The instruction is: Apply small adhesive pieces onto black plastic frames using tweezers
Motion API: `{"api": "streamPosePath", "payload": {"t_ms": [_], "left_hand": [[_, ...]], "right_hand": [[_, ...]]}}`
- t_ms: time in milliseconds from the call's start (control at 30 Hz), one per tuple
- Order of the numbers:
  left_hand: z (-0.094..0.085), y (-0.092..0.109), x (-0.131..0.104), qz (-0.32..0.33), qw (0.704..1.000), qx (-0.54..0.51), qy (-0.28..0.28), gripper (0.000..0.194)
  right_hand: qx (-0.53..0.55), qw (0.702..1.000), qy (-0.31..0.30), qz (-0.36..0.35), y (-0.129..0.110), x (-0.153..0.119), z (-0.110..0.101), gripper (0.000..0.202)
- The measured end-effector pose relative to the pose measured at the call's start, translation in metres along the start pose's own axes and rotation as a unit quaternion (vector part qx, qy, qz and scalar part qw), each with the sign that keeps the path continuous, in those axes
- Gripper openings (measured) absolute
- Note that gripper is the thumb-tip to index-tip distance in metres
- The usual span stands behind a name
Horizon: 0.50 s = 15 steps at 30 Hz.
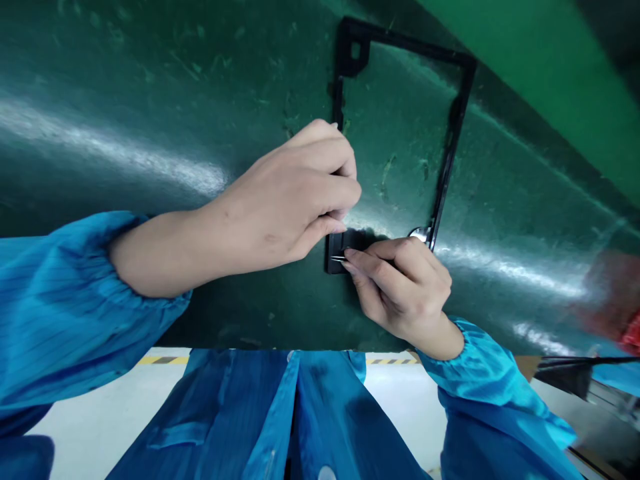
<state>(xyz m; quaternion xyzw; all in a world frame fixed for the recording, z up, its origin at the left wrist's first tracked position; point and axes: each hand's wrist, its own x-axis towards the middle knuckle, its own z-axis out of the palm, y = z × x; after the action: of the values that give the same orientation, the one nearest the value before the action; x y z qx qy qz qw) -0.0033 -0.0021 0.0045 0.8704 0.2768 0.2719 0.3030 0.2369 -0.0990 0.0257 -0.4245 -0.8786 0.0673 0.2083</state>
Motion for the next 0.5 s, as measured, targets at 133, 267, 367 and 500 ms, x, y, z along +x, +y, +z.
{"api": "streamPosePath", "payload": {"t_ms": [133, 267, 367, 500], "left_hand": [[-0.0006, 0.0008, 0.0000, -0.002, 1.000, 0.005, 0.000, 0.021], [-0.0004, 0.0012, 0.0001, -0.010, 1.000, -0.012, -0.003, 0.021], [-0.0001, 0.0009, 0.0000, -0.011, 1.000, -0.029, -0.001, 0.020], [-0.0004, 0.0006, 0.0000, -0.006, 1.000, -0.019, -0.005, 0.020]], "right_hand": [[0.004, 1.000, 0.001, 0.003, -0.0001, -0.0014, 0.0016, 0.021], [0.011, 1.000, 0.004, 0.004, -0.0008, -0.0002, 0.0034, 0.021], [0.009, 1.000, 0.013, -0.003, -0.0019, 0.0011, 0.0050, 0.019], [0.009, 1.000, 0.028, -0.007, -0.0024, 0.0017, 0.0074, 0.018]]}}
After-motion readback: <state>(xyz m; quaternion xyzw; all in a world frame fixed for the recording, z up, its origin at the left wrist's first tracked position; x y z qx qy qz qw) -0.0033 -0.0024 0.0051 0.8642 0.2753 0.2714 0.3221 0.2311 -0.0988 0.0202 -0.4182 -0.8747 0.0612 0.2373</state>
